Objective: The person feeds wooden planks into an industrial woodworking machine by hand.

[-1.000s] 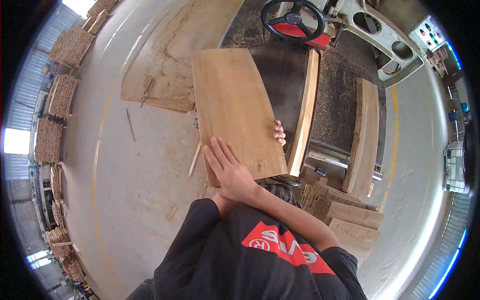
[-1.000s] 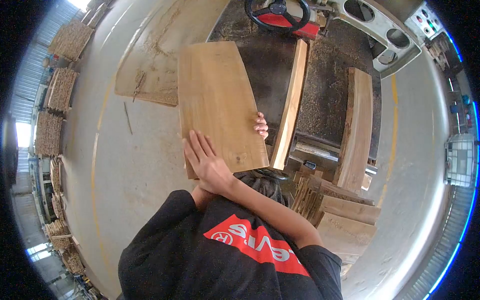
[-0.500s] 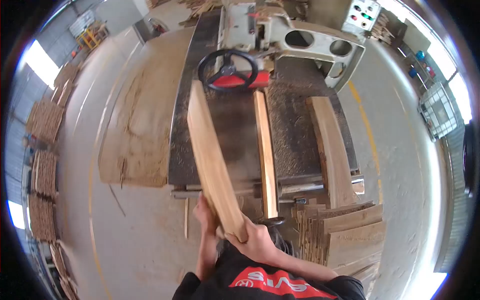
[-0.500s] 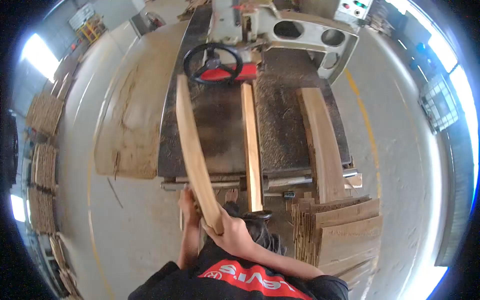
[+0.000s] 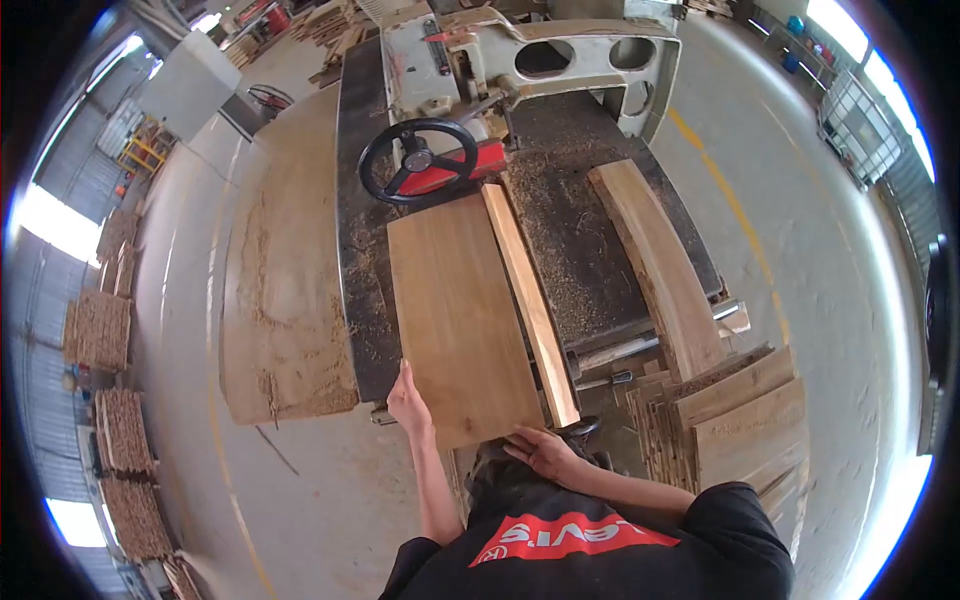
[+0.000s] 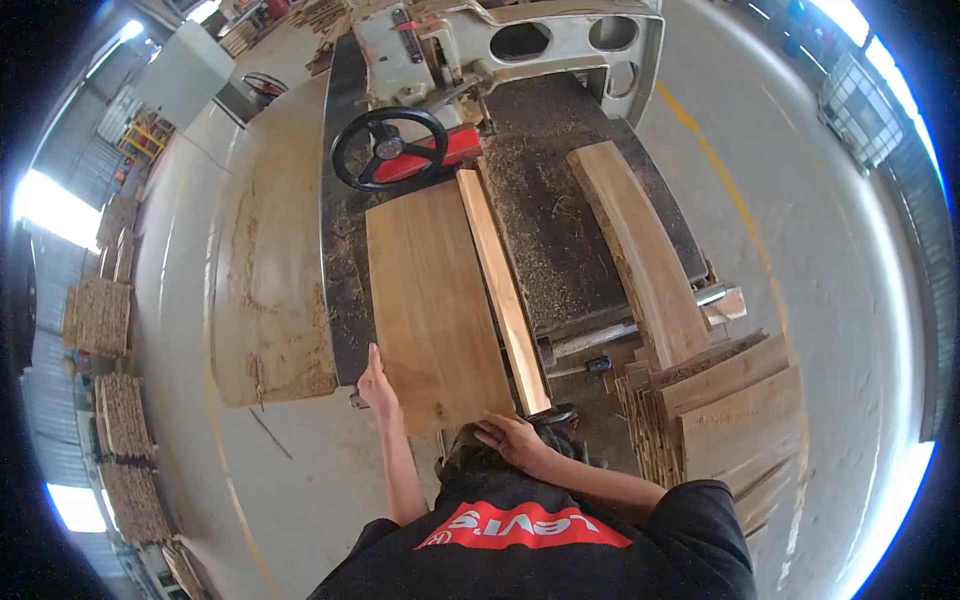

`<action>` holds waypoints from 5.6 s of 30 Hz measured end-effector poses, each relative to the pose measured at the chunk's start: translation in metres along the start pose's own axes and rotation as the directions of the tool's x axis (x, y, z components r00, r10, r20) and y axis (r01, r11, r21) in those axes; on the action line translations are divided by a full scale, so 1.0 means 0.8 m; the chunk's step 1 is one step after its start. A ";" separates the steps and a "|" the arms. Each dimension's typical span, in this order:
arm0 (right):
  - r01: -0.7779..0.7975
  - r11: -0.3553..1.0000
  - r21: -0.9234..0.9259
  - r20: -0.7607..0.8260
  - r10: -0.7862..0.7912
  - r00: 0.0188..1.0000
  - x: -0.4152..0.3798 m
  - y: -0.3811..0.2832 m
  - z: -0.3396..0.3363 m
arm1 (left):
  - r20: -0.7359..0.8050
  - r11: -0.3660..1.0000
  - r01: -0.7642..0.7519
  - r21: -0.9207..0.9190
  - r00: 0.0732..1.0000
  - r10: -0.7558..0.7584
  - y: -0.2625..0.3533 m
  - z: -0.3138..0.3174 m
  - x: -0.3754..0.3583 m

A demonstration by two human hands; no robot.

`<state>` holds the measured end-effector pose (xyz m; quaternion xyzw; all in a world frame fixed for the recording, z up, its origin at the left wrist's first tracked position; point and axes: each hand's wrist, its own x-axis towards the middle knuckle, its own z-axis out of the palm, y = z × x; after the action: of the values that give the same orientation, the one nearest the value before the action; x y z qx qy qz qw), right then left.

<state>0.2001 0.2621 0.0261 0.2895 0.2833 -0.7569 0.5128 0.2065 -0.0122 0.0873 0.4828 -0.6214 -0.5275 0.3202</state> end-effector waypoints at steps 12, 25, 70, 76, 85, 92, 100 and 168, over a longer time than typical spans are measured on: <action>-0.058 0.937 -0.344 -0.268 -0.038 0.963 0.033 -0.037 0.090 | -0.065 0.970 0.204 -0.134 0.975 -0.214 0.023 0.050 0.073; 0.375 0.861 -0.344 -0.314 -0.481 0.818 0.157 -0.100 0.205 | 0.102 0.968 0.207 -0.143 0.976 -0.193 0.076 0.130 0.211; 0.882 0.351 -0.316 -0.271 -0.924 0.270 -0.160 -0.215 -0.053 | 0.898 0.973 0.038 -0.226 0.395 0.193 0.082 0.185 -0.180; 0.298 -0.372 -0.879 0.410 -0.909 0.077 -0.245 -0.175 0.049 | 0.978 0.659 0.749 0.070 0.079 -0.193 0.118 0.260 -0.169; -0.058 -0.820 -0.570 0.752 -0.549 0.366 -0.261 -0.115 0.076 | 0.999 0.162 0.987 -0.005 0.014 -0.053 0.044 0.279 -0.164; 0.277 -0.770 -0.575 0.810 -0.487 0.326 -0.253 -0.112 0.051 | 0.887 0.570 0.766 -0.299 0.444 -0.132 0.150 0.193 -0.167; 0.662 -0.388 -0.641 0.767 -0.318 0.557 -0.233 -0.111 0.103 | 0.669 0.777 0.492 -0.393 0.733 -0.126 0.105 0.091 -0.113; 0.465 0.831 -0.305 -0.200 -0.533 0.822 0.254 -0.213 0.289 | 0.059 0.530 -0.118 0.840 0.990 0.128 0.051 -0.077 0.522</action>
<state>-0.0563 0.0233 0.0563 0.2423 0.5087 -0.7766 0.2817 0.1146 -0.4259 0.0950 0.5347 -0.8289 -0.1381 0.0887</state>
